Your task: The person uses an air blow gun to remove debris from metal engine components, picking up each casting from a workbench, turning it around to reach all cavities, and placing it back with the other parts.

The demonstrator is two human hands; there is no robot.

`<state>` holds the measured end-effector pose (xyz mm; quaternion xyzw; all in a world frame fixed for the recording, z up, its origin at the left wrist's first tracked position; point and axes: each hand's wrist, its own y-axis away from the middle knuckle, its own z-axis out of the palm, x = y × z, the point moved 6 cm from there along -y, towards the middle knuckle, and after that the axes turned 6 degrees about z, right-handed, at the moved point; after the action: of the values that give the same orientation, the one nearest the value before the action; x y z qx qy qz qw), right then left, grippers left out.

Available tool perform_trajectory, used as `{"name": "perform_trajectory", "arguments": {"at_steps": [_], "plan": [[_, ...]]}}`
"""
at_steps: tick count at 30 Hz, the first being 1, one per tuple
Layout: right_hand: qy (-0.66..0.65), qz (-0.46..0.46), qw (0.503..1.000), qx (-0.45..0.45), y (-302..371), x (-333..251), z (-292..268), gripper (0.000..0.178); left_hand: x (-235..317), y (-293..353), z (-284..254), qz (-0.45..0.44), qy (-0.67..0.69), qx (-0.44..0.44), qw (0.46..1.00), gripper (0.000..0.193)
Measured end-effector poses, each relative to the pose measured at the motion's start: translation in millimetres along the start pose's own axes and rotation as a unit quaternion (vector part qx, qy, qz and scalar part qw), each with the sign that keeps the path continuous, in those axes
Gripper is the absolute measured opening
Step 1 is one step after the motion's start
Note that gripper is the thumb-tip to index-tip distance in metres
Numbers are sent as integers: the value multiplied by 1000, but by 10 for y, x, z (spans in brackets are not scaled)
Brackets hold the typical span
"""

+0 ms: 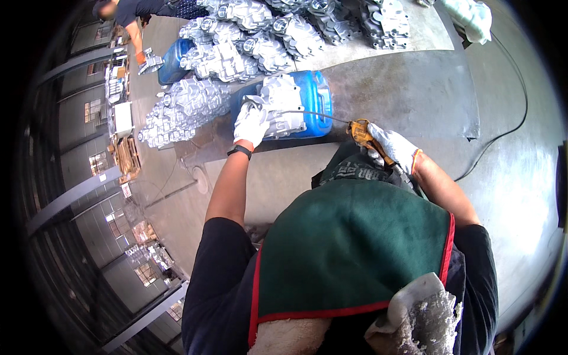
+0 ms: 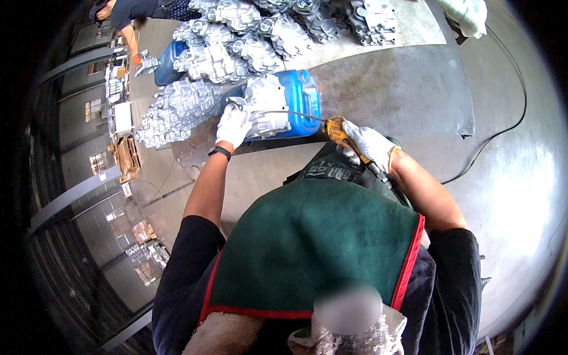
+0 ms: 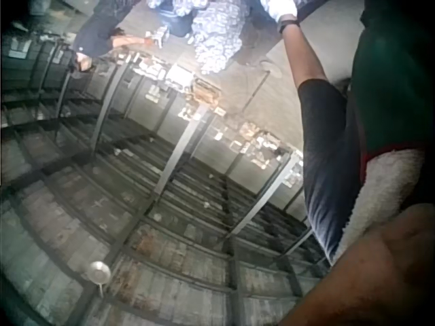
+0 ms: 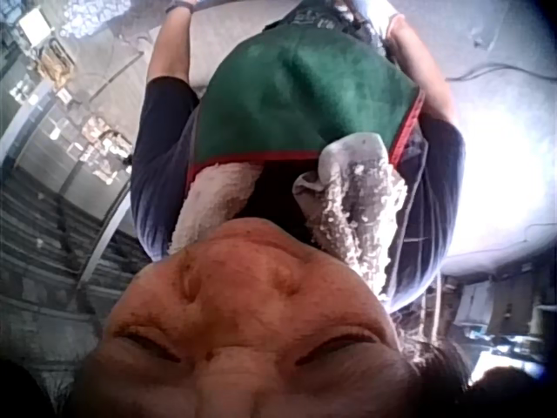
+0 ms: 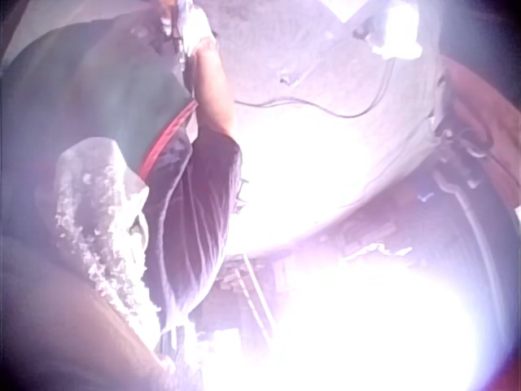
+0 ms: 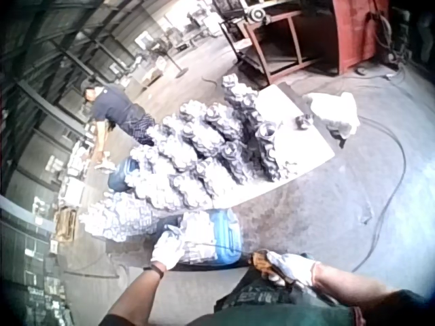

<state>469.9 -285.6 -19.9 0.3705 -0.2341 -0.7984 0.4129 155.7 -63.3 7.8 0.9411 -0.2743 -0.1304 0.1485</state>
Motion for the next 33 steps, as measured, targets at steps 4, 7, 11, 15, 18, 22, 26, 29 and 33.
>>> {"name": "perform_trajectory", "arguments": {"at_steps": [4, 7, 11, 15, 18, 22, 26, 29, 33], "plan": [[-32, -37, 999, -7, 142, -34, -95, 47, -41, 6, 45, 4, 0, 0, 1000, 69], [-31, -4, 999, 22, 90, 123, -204, 47, -22, 8, 14, 10, 15, 16, 1000, 69], [-50, -7, 998, -24, 34, 220, -193, 47, 24, 10, -26, 4, 9, 10, 1000, 68], [-59, 2, 998, -26, 59, 181, -131, 46, 8, 6, -22, 2, 12, 6, 1000, 68], [-50, 3, 999, 7, 105, 129, -94, 46, -16, 7, 10, 4, 10, 8, 1000, 67], [-19, -24, 999, -17, 55, 101, -73, 46, -22, -2, 46, 12, -3, 17, 1000, 66], [-27, -19, 999, -7, 69, 80, -14, 46, -2, 10, 6, 6, 6, 12, 1000, 65], [-17, -17, 999, -42, 63, 120, -20, 49, -22, 7, 40, 6, -2, 8, 1000, 64], [-28, -21, 999, -19, 43, 148, -65, 48, 81, 35, -70, -27, 18, -2, 999, 64]]}}
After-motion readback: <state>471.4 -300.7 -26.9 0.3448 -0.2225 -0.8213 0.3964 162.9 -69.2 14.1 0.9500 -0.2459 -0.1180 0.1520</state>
